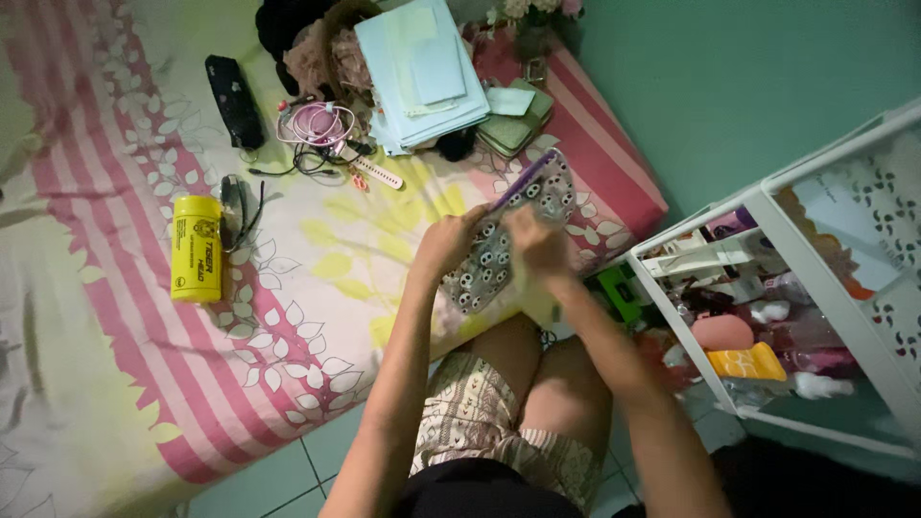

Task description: The person sits on the floor beside a bed and wipes a pencil case, a wallet, and a cloth with a yellow cleaning cloth, then handles a charging cable, a watch, and a hair clip, arranging small accessories on the bed.

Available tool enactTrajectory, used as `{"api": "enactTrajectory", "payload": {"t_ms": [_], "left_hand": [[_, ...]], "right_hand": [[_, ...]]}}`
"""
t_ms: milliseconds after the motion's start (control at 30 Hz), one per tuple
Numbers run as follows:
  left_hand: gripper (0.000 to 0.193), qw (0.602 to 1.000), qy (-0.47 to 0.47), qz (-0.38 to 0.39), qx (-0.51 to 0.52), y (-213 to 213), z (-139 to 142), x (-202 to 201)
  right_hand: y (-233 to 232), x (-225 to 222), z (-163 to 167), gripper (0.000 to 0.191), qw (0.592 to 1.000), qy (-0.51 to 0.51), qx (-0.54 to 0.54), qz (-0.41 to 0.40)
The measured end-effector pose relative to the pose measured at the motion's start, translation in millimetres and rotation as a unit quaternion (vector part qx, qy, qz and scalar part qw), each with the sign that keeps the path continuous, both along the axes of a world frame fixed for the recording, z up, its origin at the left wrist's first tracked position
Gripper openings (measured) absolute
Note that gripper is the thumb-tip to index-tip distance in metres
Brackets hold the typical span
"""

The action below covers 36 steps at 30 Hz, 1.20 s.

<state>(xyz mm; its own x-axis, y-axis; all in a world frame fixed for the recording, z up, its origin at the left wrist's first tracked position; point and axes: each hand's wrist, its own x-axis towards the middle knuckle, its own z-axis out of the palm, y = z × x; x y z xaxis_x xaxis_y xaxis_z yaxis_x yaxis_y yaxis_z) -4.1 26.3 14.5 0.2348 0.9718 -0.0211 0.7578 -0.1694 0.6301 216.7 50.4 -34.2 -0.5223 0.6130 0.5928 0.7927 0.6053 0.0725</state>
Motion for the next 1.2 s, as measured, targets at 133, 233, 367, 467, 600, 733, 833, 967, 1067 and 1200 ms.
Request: {"api": "enactTrajectory", "payload": {"t_ms": [133, 233, 367, 467, 600, 733, 833, 967, 1067, 1200], "left_hand": [[0.065, 0.997, -0.017, -0.048, 0.064, 2.1, 6.4, -0.3], [0.042, 0.998, -0.065, 0.008, -0.026, 1.1, 14.1, 2.2], [0.046, 0.998, -0.062, 0.016, -0.02, -2.0, 24.9, 2.1], [0.046, 0.998, -0.046, 0.031, -0.019, -3.7, 31.6, 3.8], [0.043, 0.994, -0.053, 0.093, 0.014, -4.9, 40.0, 4.7], [0.032, 0.975, -0.099, 0.151, 0.13, -10.4, 52.0, 3.7], [0.021, 0.958, -0.114, 0.215, 0.15, -26.1, 63.7, 5.4], [0.037, 0.955, -0.05, 0.217, 0.195, -60.7, 75.5, 5.7], [0.037, 0.962, -0.01, 0.209, 0.176, -80.2, 71.9, 5.3], [0.016, 0.966, 0.093, 0.16, 0.178, -89.1, 51.3, 7.8]], "right_hand": [[31.6, -1.6, 23.2, 0.005, 0.943, 0.265, -0.101, -0.171], [-27.2, -36.7, 5.7, 0.009, 0.973, 0.173, -0.1, -0.116], [-81.5, -39.3, -15.8, 0.008, 0.979, 0.099, -0.122, 0.126], [-37.7, 1.2, -6.5, 0.011, 0.99, 0.101, -0.055, 0.084], [19.9, 14.1, 13.2, 0.014, 0.928, 0.235, -0.196, -0.214], [-56.4, -32.6, -9.9, 0.013, 0.958, 0.256, -0.116, -0.06], [-109.6, -48.3, -23.9, 0.011, 0.955, 0.17, -0.223, 0.093], [-65.7, -16.1, 4.3, 0.012, 0.911, 0.378, -0.147, -0.077], [-34.9, -5.1, 51.9, 0.014, 0.892, 0.428, -0.072, -0.127], [-72.7, -33.0, 101.9, 0.022, 0.93, 0.303, -0.13, 0.16]]}}
